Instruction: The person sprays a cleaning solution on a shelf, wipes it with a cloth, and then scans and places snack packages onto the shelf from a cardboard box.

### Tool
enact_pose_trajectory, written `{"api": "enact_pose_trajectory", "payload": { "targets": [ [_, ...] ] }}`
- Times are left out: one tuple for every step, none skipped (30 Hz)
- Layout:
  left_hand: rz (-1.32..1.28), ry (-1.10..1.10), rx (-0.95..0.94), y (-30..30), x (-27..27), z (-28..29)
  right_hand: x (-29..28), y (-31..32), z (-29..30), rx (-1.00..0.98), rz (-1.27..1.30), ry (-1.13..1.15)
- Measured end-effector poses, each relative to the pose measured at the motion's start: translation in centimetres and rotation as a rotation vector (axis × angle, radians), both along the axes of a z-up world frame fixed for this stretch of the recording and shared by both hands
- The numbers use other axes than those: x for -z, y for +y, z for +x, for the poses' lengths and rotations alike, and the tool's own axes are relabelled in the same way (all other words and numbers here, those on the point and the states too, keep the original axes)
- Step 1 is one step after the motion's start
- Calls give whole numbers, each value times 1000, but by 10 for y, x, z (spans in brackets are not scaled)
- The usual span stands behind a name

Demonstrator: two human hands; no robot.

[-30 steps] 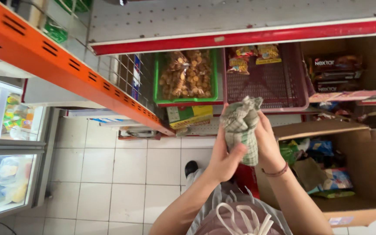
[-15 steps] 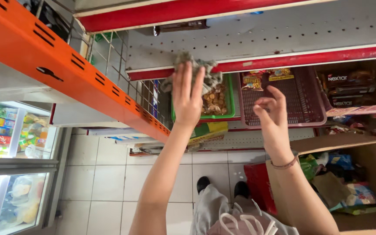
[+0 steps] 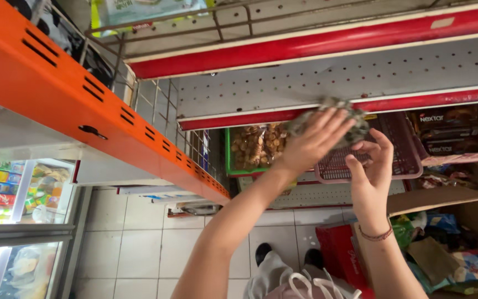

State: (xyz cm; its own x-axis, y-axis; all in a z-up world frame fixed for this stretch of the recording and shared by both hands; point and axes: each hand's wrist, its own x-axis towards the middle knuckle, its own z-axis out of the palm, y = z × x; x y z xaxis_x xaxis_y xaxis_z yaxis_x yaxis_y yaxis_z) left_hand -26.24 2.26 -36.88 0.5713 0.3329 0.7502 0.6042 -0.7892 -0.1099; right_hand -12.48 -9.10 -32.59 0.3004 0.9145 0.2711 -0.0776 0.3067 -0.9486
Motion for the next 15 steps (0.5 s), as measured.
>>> {"api": "enact_pose_trajectory", "payload": {
  "targets": [
    [-20, -31, 41, 0, -6, 10, -3, 1, -1, 12, 27, -25],
    [-44, -63, 81, -1, -10, 14, -6, 1, -3, 23, 49, -50],
    [-41, -33, 71, -3, -14, 14, -7, 2, -5, 31, 67, -68],
    [-36, 0, 61, -4, -17, 10, -9, 4, -8, 39, 87, -85],
    [-30, 32, 50, -4, -18, 4, -10, 7, -12, 47, 107, -102],
    [-3, 58, 19, -5, -18, -6, -11, 8, -16, 47, 95, -100],
    [25, 85, -12, -5, -17, -18, -11, 10, -20, 47, 83, -98],
    [55, 111, -45, -5, -15, -32, -11, 12, -24, 46, 73, -96],
    [49, 71, -52, -7, -12, -51, -11, 13, -29, 42, 58, -93],
    [43, 34, -61, -11, -8, -73, -11, 15, -35, 37, 43, -88],
    [22, 20, -113, -12, -5, -95, -10, 17, -40, 32, 28, -83],
    [-3, 10, -162, -15, -2, -115, -10, 17, -45, 15, 48, -91],
    [38, -60, -199, -17, 0, -133, -9, 19, -50, -3, 67, -98],
    [78, -128, -234, -21, 2, -150, -8, 20, -56, -18, 86, -104],
    [58, -161, -301, -26, 2, -164, -7, 21, -62, -27, 94, -117]
  ]
}}
